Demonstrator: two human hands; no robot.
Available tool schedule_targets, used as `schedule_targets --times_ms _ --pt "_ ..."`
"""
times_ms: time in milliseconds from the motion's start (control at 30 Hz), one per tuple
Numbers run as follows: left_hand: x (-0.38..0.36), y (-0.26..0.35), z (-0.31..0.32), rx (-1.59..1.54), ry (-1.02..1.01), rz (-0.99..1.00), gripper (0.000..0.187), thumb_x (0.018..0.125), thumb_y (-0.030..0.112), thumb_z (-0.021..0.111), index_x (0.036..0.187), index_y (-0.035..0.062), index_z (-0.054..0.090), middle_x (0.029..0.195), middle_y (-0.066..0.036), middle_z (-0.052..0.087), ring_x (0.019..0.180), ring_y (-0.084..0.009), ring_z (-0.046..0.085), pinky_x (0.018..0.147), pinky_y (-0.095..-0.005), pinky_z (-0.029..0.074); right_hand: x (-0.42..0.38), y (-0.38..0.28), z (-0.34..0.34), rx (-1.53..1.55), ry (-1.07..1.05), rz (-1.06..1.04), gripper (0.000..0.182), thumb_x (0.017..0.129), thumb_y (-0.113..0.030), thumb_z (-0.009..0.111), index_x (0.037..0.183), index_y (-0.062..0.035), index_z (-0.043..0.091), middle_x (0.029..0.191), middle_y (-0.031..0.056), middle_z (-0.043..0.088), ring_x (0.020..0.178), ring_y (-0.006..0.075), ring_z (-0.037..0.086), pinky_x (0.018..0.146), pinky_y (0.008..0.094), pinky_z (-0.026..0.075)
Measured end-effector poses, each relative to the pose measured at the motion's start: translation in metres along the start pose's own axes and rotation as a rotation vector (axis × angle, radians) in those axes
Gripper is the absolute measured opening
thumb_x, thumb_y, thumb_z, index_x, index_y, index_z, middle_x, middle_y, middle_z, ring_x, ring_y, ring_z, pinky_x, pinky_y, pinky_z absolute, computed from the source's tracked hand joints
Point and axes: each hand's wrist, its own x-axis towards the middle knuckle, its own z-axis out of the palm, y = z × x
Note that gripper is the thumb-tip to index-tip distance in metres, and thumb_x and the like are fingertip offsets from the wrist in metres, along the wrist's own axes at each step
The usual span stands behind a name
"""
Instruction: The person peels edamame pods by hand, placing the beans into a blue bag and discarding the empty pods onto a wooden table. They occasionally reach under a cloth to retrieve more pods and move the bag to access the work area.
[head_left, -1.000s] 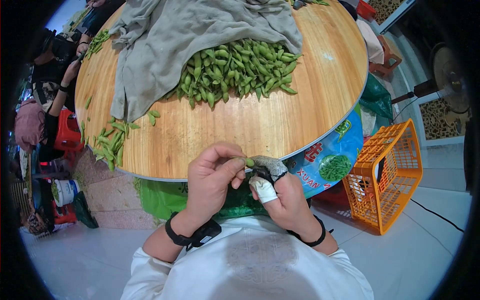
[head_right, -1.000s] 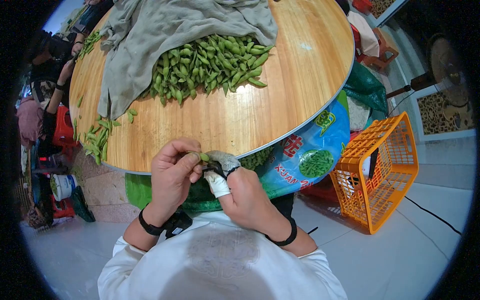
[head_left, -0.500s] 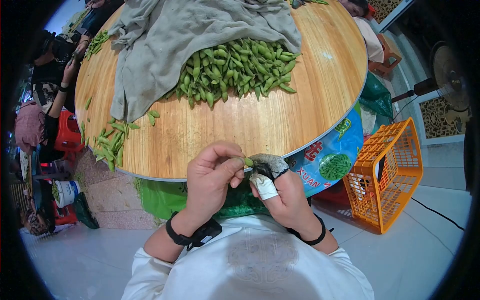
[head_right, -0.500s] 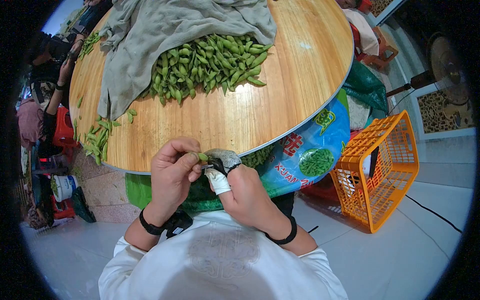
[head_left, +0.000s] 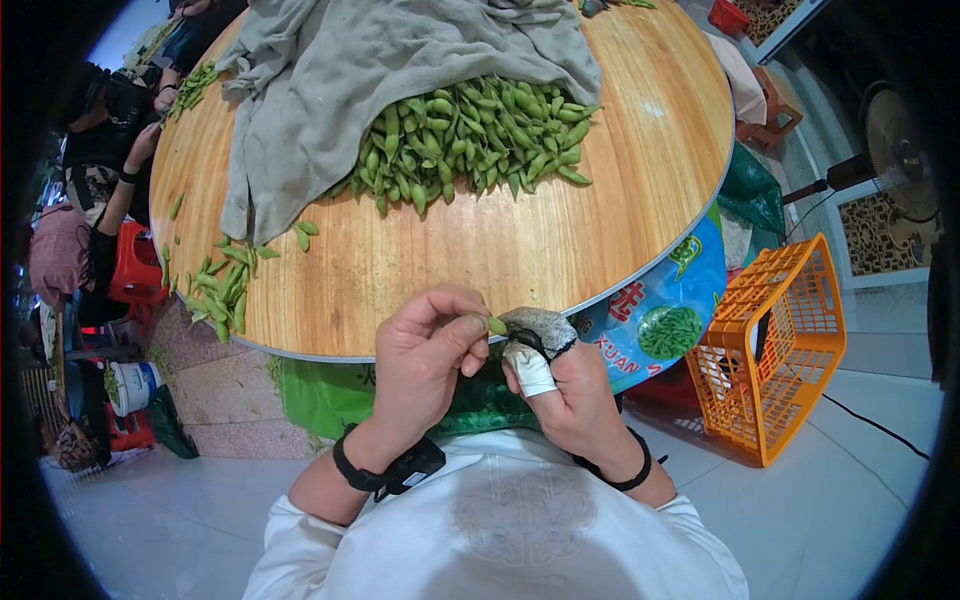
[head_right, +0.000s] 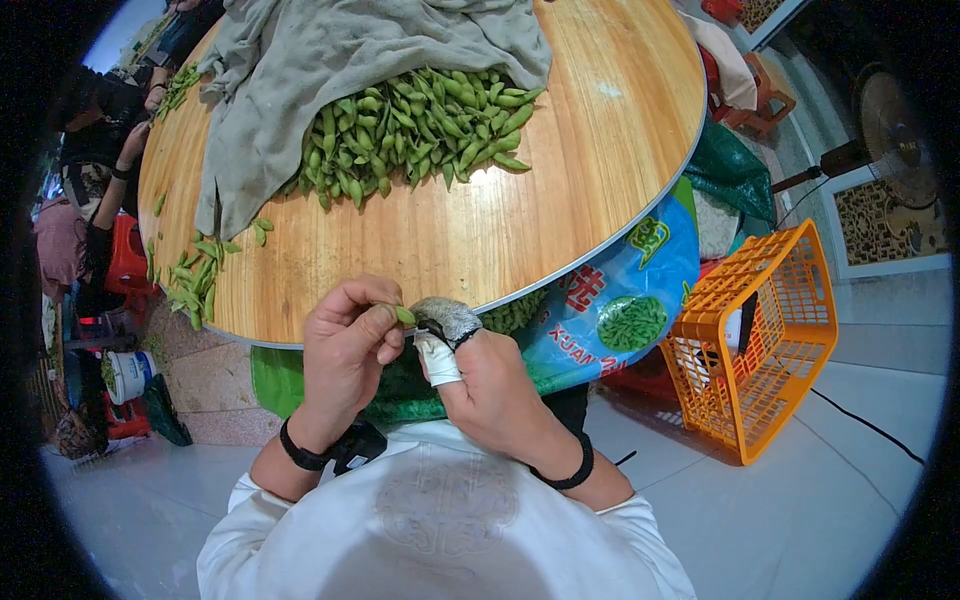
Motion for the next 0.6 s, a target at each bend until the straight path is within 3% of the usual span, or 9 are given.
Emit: schedule_targets --times_ms 167,233,367,600 --pt "0.001 0.001 0.001 -0.025 -0.008 -0.022 0.008 0.084 -0.005 0.054 0.091 -0.003 0.057 0.077 -0.006 0.058 0.059 -0.0075 0.052 0.05 -0.0176 0.041 0.0 -0.008 -0.003 -0.031 -0.033 0.024 0.022 0.087 -0.008 0.046 0.107 0.0003 0.051 0.068 0.0027 0.056 0.058 0.0102 0.052 0.053 0.0231 0.041" --pt "0.001 0.001 0.001 -0.033 -0.003 -0.031 0.009 0.084 -0.005 0.054 0.092 -0.0031 0.057 0.075 -0.006 0.058 0.059 -0.0076 0.052 0.05 -0.0175 0.041 0.002 -0.01 -0.004 -0.037 -0.055 0.069 0.025 0.082 -0.003 0.048 0.106 0.0021 0.051 0.075 0.0162 0.057 0.067 0.0313 0.058 0.063 0.0358 0.046" --pt "0.001 -0.002 0.001 -0.008 -0.004 -0.036 0.007 0.084 -0.003 0.054 0.091 -0.0025 0.056 0.081 -0.008 0.057 0.058 -0.0083 0.051 0.046 -0.0182 0.037 0.001 -0.007 -0.001 -0.086 -0.014 0.021 0.024 0.081 -0.003 0.047 0.105 0.0022 0.051 0.075 0.015 0.057 0.067 0.0295 0.058 0.063 0.0352 0.046" --pt "0.002 -0.002 0.003 -0.034 -0.009 -0.01 0.008 0.085 -0.003 0.053 0.092 -0.0027 0.056 0.08 -0.009 0.057 0.058 -0.0086 0.05 0.047 -0.0183 0.037 0.002 -0.011 -0.004 0.077 -0.057 0.148 0.023 0.081 -0.001 0.047 0.103 0.0019 0.051 0.073 0.012 0.057 0.064 0.025 0.058 0.06 0.0326 0.045"
